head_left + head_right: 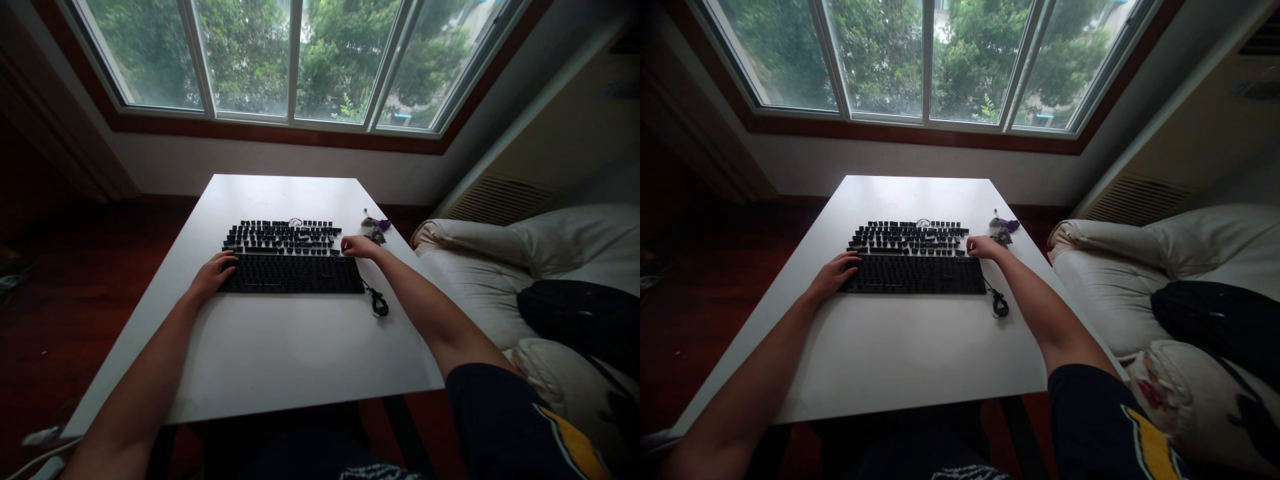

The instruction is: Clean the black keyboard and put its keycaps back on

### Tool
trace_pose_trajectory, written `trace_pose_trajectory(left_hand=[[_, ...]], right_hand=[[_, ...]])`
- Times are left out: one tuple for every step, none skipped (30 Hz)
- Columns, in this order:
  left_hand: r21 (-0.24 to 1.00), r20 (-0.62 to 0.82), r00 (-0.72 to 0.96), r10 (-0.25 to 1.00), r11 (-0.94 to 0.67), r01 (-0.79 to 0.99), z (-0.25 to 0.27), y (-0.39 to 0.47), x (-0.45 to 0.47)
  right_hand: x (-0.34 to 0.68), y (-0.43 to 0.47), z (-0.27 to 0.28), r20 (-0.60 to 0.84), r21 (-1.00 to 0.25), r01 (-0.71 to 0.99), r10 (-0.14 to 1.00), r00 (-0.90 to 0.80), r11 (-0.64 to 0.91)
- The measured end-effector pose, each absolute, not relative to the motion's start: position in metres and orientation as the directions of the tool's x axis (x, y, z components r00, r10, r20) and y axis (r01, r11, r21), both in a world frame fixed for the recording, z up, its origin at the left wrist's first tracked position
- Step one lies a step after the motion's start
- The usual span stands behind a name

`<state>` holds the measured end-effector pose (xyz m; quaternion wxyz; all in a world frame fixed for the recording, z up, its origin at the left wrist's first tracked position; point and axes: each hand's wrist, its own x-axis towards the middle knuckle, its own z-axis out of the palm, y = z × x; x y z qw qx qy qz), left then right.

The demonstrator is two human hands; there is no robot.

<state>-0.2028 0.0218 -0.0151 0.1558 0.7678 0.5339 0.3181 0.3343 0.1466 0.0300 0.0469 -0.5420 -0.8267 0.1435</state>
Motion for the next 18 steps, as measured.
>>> trace_pose_trajectory(left_hand=[[0.578,0.321,0.228,0.919,-0.381,0.722,-0.015,0.022,-0.203],[0.576,0.319,0.229,0.92,-0.38,0.724,-0.015,0.022,-0.203],[0.574,0.318,0.229,0.92,-0.379,0.726,-0.016,0.022,-0.204],[0.572,0.317,0.228,0.92,-0.378,0.728,-0.016,0.022,-0.204],[0.571,0.318,0.228,0.92,-0.378,0.729,-0.016,0.023,-0.205],[0.57,0.321,0.229,0.919,-0.38,0.728,-0.016,0.023,-0.205],[0.57,0.324,0.231,0.918,-0.384,0.727,-0.017,0.023,-0.205],[0.57,0.327,0.233,0.916,-0.387,0.725,-0.017,0.023,-0.205],[0.57,0.329,0.234,0.915,-0.39,0.723,-0.017,0.022,-0.205],[0.571,0.33,0.233,0.915,-0.39,0.722,-0.018,0.022,-0.205],[0.571,0.331,0.23,0.915,-0.388,0.723,-0.018,0.022,-0.205],[0.571,0.33,0.227,0.916,-0.385,0.725,-0.018,0.022,-0.204],[0.57,0.328,0.225,0.918,-0.382,0.727,-0.017,0.022,-0.204],[0.569,0.327,0.222,0.918,-0.38,0.73,-0.017,0.022,-0.203],[0.567,0.327,0.221,0.919,-0.378,0.731,-0.017,0.022,-0.203],[0.566,0.329,0.221,0.918,-0.379,0.732,-0.017,0.022,-0.203],[0.565,0.33,0.222,0.917,-0.38,0.732,-0.017,0.022,-0.202],[0.564,0.332,0.222,0.917,-0.382,0.732,-0.017,0.022,-0.202]], right_hand=[[0.334,0.145,0.031,-0.054,-0.297,0.88,0.914,-0.402,0.37],[0.334,0.142,0.032,-0.022,-0.304,0.878,0.918,-0.395,0.37],[0.334,0.139,0.033,0.015,-0.307,0.876,0.922,-0.387,0.373],[0.334,0.135,0.034,0.056,-0.305,0.873,0.923,-0.382,0.38],[0.335,0.129,0.035,0.101,-0.303,0.868,0.919,-0.38,0.392],[0.336,0.123,0.036,0.145,-0.308,0.86,0.913,-0.381,0.408],[0.337,0.115,0.037,0.185,-0.321,0.846,0.905,-0.384,0.425],[0.339,0.107,0.037,0.22,-0.344,0.83,0.897,-0.384,0.439],[0.342,0.097,0.037,0.245,-0.377,0.81,0.892,-0.381,0.449],[0.344,0.087,0.038,0.258,-0.413,0.791,0.891,-0.374,0.452],[0.347,0.076,0.038,0.263,-0.449,0.775,0.895,-0.36,0.444],[0.35,0.065,0.039,0.257,-0.484,0.762,0.902,-0.347,0.43],[0.352,0.054,0.039,0.245,-0.514,0.752,0.911,-0.333,0.413],[0.354,0.043,0.04,0.234,-0.539,0.742,0.917,-0.323,0.399],[0.355,0.033,0.04,0.224,-0.556,0.732,0.919,-0.324,0.394],[0.356,0.023,0.041,0.217,-0.566,0.723,0.918,-0.333,0.396],[0.356,0.014,0.041,0.209,-0.569,0.719,0.915,-0.344,0.4],[0.356,0.006,0.041,0.197,-0.57,0.716,0.912,-0.359,0.404]])
